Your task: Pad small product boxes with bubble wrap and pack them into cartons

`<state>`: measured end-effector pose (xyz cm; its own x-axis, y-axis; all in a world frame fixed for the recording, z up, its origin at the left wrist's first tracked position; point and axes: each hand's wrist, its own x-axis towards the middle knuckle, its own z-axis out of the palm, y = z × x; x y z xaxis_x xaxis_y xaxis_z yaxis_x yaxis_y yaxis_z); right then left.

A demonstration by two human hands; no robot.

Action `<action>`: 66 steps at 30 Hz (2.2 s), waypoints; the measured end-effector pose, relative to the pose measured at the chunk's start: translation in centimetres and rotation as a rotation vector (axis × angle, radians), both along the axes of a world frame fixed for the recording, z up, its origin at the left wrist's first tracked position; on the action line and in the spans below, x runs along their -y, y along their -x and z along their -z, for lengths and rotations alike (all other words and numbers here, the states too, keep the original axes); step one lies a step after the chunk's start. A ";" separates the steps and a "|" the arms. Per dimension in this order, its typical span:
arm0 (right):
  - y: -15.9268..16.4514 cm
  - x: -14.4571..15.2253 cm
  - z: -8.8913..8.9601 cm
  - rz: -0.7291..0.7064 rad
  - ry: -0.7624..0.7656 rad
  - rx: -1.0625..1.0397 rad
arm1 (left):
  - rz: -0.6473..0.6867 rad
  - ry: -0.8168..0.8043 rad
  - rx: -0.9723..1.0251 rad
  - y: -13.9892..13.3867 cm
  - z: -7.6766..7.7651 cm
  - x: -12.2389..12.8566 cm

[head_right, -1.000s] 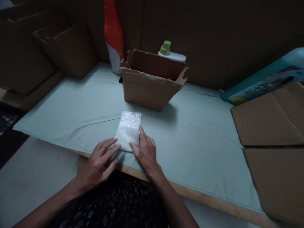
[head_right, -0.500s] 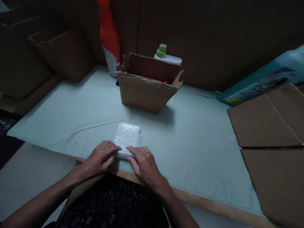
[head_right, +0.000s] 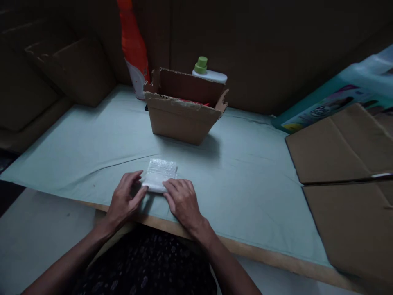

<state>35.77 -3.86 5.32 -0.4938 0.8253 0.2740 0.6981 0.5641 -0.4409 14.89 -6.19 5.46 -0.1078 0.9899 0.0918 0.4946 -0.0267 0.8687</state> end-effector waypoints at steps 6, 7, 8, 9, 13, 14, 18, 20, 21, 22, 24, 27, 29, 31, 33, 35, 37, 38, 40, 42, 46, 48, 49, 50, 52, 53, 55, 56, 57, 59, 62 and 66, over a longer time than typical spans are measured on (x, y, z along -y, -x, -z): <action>0.7 0.3 -1.4 0.070 0.314 -0.252 | -0.114 0.441 0.985 -1.4 -0.9 2.8; 0.8 0.8 -1.8 0.057 0.384 -0.280 | -0.099 0.442 1.054 -1.6 -0.9 2.7; 0.9 1.2 -2.1 0.049 0.445 -0.307 | -0.092 0.439 1.099 -1.8 -0.9 2.5; 0.9 1.5 -2.3 0.051 0.486 -0.333 | -0.091 0.438 1.127 -2.0 -0.9 2.2; 0.1 1.8 -1.9 0.188 0.445 -0.425 | -0.075 0.431 1.142 -2.3 -0.8 1.7; -0.2 1.7 -1.7 0.219 0.454 -0.461 | -0.063 0.424 1.136 -2.4 -0.9 1.7; -0.5 1.7 -1.5 0.142 0.733 -0.633 | -0.026 0.412 1.123 -2.9 -0.5 1.7; -0.2 1.6 -1.5 0.127 0.765 -0.655 | -0.019 0.409 1.040 -3.0 -0.2 1.5; -0.1 1.5 -1.6 0.144 0.737 -0.651 | -0.010 0.411 0.968 -3.0 0.0 1.2; -0.2 1.2 -1.7 0.162 0.702 -0.639 | 0.014 0.414 0.887 -2.9 0.1 0.9; -0.8 0.2 -2.5 0.184 0.647 -0.606 | 0.098 0.370 0.724 -2.4 -0.3 -0.2; -3.4 -2.1 -5.1 0.196 0.574 -0.553 | 0.190 0.052 0.427 -1.2 -2.7 -3.4; -5.6 -4.0 -7.8 0.211 0.493 -0.520 | 0.185 -0.261 0.147 -0.6 -5.2 -6.9; -7.7 -6.1 -10.8 0.234 0.362 -0.489 | 0.170 -0.540 -0.120 -0.5 -7.5 -11.3; -9.1 -8.3 -13.8 0.268 0.182 -0.457 | 0.129 -0.697 -0.298 -0.7 -9.0 -15.5; -9.6 -10.9 -16.3 0.292 0.007 -0.406 | 0.084 -0.725 -0.379 -1.1 -9.1 -18.6; -9.4 -13.7 -18.4 0.278 -0.118 -0.323 | 0.057 -0.705 -0.358 -1.4 -8.2 -20.1; -9.0 -15.1 -19.2 0.247 -0.160 -0.268 | 0.051 -0.702 -0.321 -1.6 -7.4 -20.2; -7.8 -18.0 -20.4 0.162 -0.204 -0.140 | 0.036 -0.725 -0.239 -1.9 -5.9 -19.7; -6.0 -20.6 -21.0 0.074 -0.187 -0.006 | 0.023 -0.757 -0.190 -2.1 -4.7 -19.1; -0.8 -24.8 -20.8 -0.020 0.022 0.277 | 0.024 -0.767 -0.150 -2.3 -3.8 -18.9; 2.2 -26.4 -19.9 -0.016 0.128 0.391 | 0.031 -0.768 -0.128 -2.4 -3.7 -19.1; 3.5 -27.0 -19.3 -0.004 0.182 0.434 | 0.032 -0.768 -0.124 -2.4 -3.7 -19.3; 4.7 -27.5 -18.7 0.017 0.236 0.471 | 0.031 -0.768 -0.123 -2.4 -3.7 -19.4; 6.5 -28.2 -17.6 0.068 0.310 0.535 | 0.028 -0.760 -0.121 -2.4 -3.6 -19.5; 7.1 -28.3 -17.1 0.082 0.324 0.547 | 0.030 -0.758 -0.113 -2.5 -3.6 -19.5; 7.4 -28.3 -16.7 0.055 0.322 0.481 | 0.038 -0.756 -0.081 -2.5 -3.6 -19.5; 7.2 -28.3 -16.7 0.022 0.325 0.412 | 0.040 -0.755 -0.065 -2.6 -3.6 -19.5; 6.9 -28.2 -16.7 -0.008 0.341 0.343 | 0.041 -0.751 -0.054 -2.6 -3.6 -19.5; 6.4 -28.0 -16.9 -0.040 0.382 0.275 | 0.040 -0.742 -0.044 -2.6 -3.7 -19.4; 6.6 -27.8 -16.3 -0.009 0.322 0.405 | 0.045 -0.728 -0.060 -2.4 -3.6 -19.4; 8.2 -27.4 -14.4 0.039 0.192 0.538 | 0.035 -0.713 -0.118 -2.2 -3.5 -19.1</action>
<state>27.55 23.55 19.73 -0.4908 0.8557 -0.1641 0.8712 0.4787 -0.1093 17.11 12.93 8.98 -0.0264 0.6878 0.7254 0.5725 -0.5845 0.5750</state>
